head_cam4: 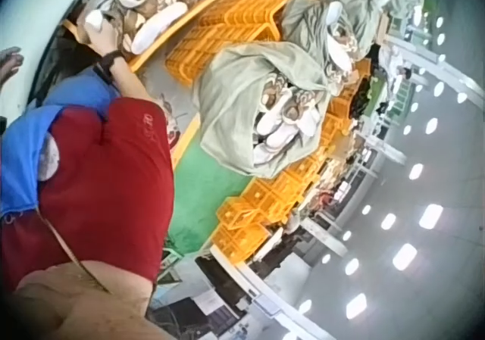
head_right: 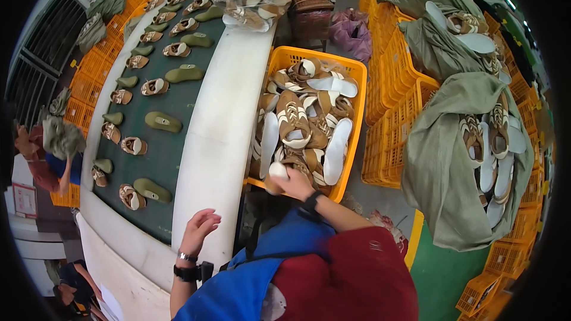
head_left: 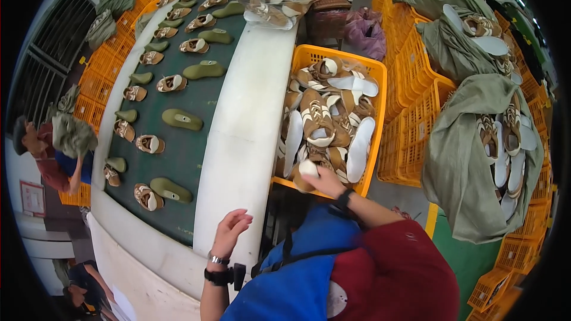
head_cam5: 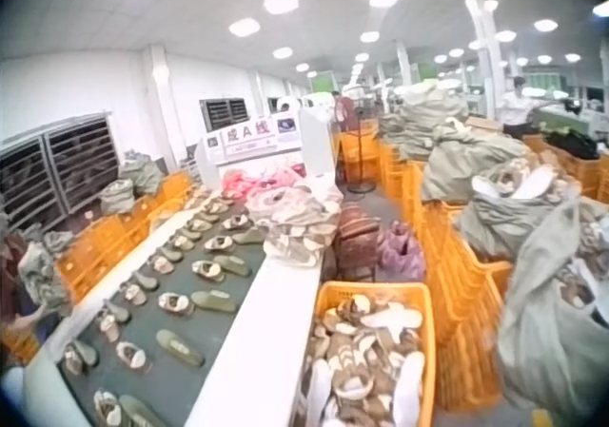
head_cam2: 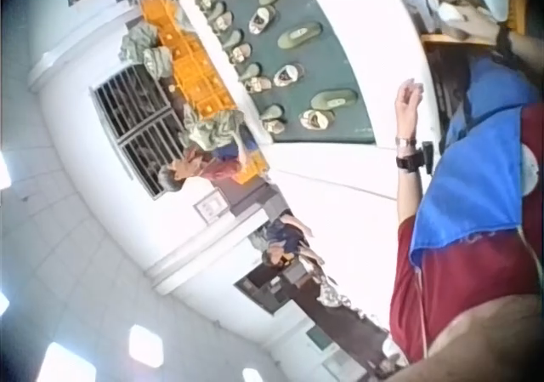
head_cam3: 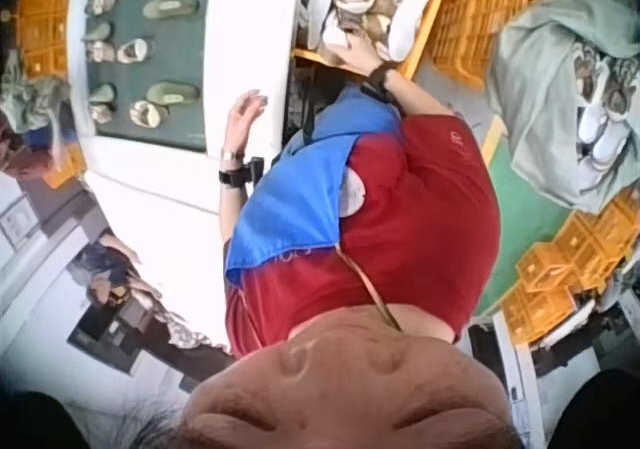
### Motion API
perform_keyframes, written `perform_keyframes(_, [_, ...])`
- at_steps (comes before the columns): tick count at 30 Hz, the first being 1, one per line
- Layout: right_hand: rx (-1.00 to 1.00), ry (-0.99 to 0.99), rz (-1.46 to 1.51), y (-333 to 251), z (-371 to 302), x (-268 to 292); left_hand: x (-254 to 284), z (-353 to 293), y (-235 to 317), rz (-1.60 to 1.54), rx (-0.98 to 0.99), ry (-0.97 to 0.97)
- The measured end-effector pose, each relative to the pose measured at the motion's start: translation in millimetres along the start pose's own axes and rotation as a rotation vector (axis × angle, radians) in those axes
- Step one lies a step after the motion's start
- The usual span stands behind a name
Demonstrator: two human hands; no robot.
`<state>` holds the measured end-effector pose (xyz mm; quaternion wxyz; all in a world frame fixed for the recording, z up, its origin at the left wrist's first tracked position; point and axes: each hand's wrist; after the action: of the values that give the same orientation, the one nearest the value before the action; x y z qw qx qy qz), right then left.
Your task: Organizing and inspecting shoes on a conveyor belt and placing them into a crate.
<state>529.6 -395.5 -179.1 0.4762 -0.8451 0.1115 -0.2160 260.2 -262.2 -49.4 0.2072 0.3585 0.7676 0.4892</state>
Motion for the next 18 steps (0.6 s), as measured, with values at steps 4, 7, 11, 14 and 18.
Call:
perform_keyframes(4, [0.615,-0.092,-0.495,-69.2,-87.2,23.4,-31.9,37.8,4.5,0.013,-0.047,-0.106])
perform_keyframes(7, [0.902,-0.137,-0.596,-99.1,-94.6,19.2,-43.0,67.5,11.8,-0.43,0.048,-0.296])
perform_keyframes(11, [1.029,-0.32,-0.638,-122.0,-103.5,9.0,-45.7,80.4,28.1,-0.925,0.037,-0.264])
perform_keyframes(14, [1.06,-0.372,-0.659,-126.0,-103.7,4.7,-40.8,82.8,39.5,-0.87,0.01,-0.201])
perform_keyframes(18, [1.053,-0.416,-0.648,-130.2,-102.9,4.0,-28.8,86.7,40.3,-0.88,-0.061,-0.16])
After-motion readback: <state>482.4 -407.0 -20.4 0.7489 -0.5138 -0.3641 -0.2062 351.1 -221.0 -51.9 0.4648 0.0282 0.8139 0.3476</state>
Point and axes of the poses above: each hand's wrist, its own z-axis towards the middle knuckle, its own x-axis out of the back of the hand, y = z × x, and after that the axes turned 7 degrees about -x, right-handed
